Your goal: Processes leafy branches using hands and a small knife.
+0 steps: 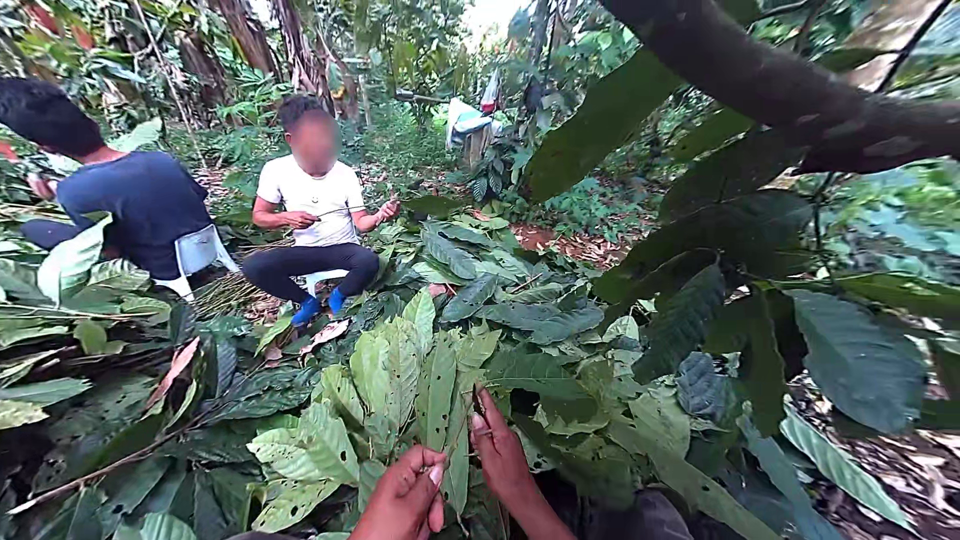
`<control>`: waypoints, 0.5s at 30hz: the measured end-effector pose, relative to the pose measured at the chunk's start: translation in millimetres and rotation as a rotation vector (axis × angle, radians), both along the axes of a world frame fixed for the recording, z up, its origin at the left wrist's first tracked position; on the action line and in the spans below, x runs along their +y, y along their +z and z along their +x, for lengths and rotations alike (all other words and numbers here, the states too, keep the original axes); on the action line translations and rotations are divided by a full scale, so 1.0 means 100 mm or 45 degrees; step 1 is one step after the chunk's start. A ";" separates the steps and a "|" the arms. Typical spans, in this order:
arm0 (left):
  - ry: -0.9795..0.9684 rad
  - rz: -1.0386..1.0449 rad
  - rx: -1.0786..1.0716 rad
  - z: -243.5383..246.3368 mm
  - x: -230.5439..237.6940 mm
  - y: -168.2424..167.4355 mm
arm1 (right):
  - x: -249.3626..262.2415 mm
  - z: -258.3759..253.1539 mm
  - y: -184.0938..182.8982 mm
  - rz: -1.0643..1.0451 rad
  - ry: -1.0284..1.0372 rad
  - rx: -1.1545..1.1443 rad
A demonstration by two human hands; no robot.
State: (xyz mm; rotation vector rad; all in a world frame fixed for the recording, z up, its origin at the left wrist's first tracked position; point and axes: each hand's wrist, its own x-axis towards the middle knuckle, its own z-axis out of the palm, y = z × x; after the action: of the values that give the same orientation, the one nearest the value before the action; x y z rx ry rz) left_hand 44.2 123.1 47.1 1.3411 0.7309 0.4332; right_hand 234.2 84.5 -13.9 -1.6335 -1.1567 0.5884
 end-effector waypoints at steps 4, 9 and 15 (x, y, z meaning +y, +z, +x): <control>-0.030 -0.015 -0.022 -0.06 0.00 0.02 | 0.00 0.02 0.02 0.118 -0.085 0.268; 0.025 -0.010 -0.024 -0.10 0.15 -0.06 | -0.02 0.30 0.16 0.297 -0.338 0.905; 0.545 0.238 0.003 -0.13 0.79 -0.10 | -0.68 -0.57 0.23 -0.159 0.580 1.002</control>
State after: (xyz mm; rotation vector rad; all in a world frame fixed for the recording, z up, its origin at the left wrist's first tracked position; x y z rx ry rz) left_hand 31.6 201.8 36.7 1.3561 1.0032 0.8580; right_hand 176.8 16.7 9.3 -1.0435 -0.8854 1.4627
